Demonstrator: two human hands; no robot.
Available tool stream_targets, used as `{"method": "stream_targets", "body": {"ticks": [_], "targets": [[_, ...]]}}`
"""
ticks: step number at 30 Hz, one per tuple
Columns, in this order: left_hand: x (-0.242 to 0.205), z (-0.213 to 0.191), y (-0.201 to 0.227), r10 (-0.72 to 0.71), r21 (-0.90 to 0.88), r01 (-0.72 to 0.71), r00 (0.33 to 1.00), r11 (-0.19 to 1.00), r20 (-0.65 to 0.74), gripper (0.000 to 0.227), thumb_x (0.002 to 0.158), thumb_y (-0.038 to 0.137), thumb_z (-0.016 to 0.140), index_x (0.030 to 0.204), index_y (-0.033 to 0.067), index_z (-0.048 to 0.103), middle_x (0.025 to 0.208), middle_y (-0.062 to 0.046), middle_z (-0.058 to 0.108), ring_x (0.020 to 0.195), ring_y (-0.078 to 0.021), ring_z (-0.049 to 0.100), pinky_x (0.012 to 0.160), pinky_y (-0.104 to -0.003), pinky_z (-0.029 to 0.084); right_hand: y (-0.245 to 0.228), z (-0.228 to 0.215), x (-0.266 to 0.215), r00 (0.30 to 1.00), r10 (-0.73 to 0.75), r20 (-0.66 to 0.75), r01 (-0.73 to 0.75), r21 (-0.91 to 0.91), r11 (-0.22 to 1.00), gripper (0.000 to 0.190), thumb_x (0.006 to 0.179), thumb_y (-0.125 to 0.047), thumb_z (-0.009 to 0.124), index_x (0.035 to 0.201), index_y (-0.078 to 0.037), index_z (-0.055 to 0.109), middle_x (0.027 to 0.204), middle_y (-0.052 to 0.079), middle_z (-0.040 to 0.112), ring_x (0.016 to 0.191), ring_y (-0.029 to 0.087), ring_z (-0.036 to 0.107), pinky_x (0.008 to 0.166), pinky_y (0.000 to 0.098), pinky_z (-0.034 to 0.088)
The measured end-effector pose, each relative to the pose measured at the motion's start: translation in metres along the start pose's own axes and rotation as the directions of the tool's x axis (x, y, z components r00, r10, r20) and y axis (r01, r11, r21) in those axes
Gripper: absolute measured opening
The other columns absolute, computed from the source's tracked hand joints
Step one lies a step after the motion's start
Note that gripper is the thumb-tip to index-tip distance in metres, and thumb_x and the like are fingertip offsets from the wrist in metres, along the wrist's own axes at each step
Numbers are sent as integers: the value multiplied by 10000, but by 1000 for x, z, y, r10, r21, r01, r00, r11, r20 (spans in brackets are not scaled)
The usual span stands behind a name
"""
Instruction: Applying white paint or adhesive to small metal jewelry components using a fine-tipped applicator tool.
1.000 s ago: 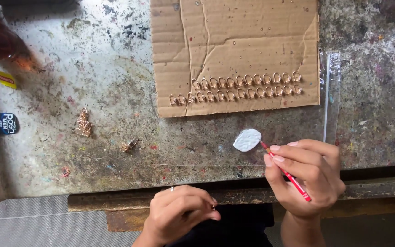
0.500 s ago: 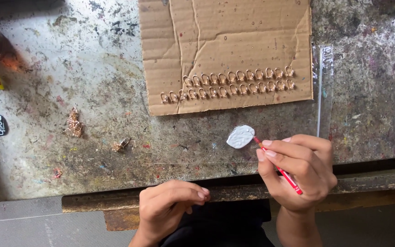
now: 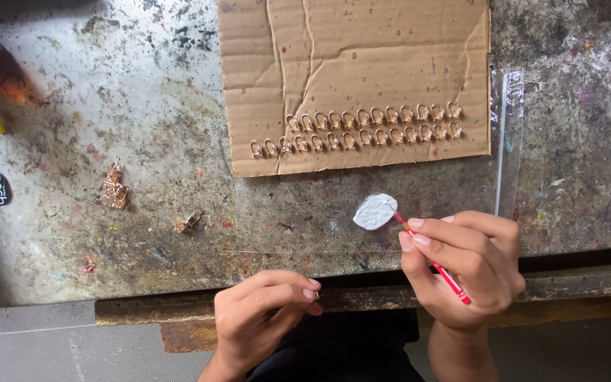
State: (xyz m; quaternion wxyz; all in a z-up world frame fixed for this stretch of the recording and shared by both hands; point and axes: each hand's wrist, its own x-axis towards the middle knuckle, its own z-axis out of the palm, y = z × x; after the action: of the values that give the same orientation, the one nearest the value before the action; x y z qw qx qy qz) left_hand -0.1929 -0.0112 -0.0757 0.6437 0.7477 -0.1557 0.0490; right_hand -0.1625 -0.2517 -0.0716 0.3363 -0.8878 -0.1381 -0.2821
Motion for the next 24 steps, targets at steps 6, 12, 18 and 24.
{"method": "stream_targets", "body": {"ticks": [6,12,18,24], "targets": [[0,4,5,-124,-73,121,991,990,-41,98,856,-72,721,898,-11,657,885,-168,749,561,-147,777,555,-169,648,0,1,1,1000,-7,0,7,19,1000,167,910,-17,824,926,-79,669,954,77,760,892,279,588,849,338,532],[0,8,5,-173,-96,163,979,982,-111,60,888,-66,666,902,-19,631,862,-190,732,497,-149,757,498,-166,620,-1,5,-7,987,52,-152,-36,108,993,175,967,-98,719,960,-49,551,891,149,683,803,255,620,748,357,542],[-8,18,-1,-272,-207,231,942,951,-198,58,939,-67,640,990,-43,623,911,-245,739,436,-142,698,544,-162,591,-29,11,-21,940,341,-36,-269,536,800,177,915,-151,672,936,-70,515,851,138,613,701,195,690,618,234,684],[-4,13,2,-284,-188,254,946,949,-155,58,981,-32,623,1031,-9,607,977,-197,746,433,-127,646,432,-146,508,-51,18,1,947,73,313,-265,632,728,87,853,14,681,859,-69,654,933,118,657,778,232,795,760,268,723]]}}
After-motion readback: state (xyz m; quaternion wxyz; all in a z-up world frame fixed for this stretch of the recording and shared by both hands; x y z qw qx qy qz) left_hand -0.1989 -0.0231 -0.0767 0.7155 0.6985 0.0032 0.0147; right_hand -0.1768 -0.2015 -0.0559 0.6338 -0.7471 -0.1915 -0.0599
